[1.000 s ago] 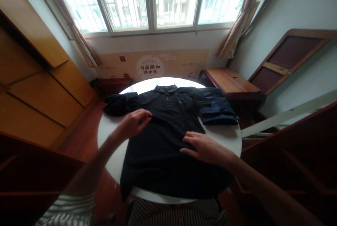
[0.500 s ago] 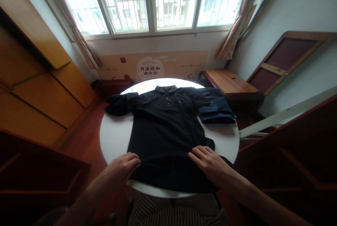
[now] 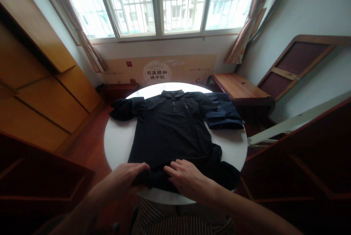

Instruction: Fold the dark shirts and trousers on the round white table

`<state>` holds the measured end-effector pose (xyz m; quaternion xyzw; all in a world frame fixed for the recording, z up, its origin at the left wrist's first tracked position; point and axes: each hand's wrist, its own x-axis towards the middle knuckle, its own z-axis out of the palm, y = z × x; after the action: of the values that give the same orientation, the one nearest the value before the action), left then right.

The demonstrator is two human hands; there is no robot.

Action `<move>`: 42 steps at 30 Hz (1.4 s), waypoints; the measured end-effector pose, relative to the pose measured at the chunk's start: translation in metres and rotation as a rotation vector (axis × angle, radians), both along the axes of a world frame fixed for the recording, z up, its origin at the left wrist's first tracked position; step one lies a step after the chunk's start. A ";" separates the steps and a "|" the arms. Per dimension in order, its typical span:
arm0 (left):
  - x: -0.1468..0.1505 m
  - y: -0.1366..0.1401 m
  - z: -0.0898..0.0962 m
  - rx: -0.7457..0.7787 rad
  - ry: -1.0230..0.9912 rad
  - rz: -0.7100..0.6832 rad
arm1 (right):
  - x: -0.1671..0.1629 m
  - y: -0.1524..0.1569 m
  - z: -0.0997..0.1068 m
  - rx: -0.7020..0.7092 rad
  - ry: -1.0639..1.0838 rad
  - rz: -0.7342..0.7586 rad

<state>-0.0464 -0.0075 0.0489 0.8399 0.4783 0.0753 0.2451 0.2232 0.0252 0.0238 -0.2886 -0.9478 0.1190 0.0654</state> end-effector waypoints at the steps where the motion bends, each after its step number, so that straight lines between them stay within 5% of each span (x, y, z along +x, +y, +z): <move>1: -0.003 0.000 -0.003 -0.029 0.024 0.003 | 0.003 -0.001 0.001 0.001 0.002 0.010; 6: -0.015 -0.001 -0.019 -0.050 0.045 0.029 | 0.023 -0.007 0.006 -0.032 0.043 0.146; 13: -0.005 0.000 -0.020 0.268 -0.016 0.026 | 0.032 -0.005 -0.003 -0.037 0.053 0.124; 20: 0.023 0.010 -0.011 0.267 0.180 0.079 | 0.036 0.003 -0.004 -0.216 0.529 -0.201; 24: 0.032 0.012 -0.004 0.337 0.078 0.035 | 0.032 0.009 0.004 -0.261 0.604 -0.235; 32: 0.017 0.012 0.009 0.392 -0.221 0.014 | 0.054 0.022 0.033 -0.215 0.248 -0.040; 36: -0.005 0.008 0.015 0.326 -0.157 -0.009 | 0.090 0.032 0.046 -0.114 0.053 -0.155; 42: -0.032 0.011 0.026 0.509 -0.126 0.200 | 0.143 0.043 0.070 -0.087 -0.090 -0.375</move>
<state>-0.0779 0.0032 0.0744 0.8169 0.5081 0.2689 0.0471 0.3665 0.0680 0.0934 -0.4679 -0.8732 0.1325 0.0316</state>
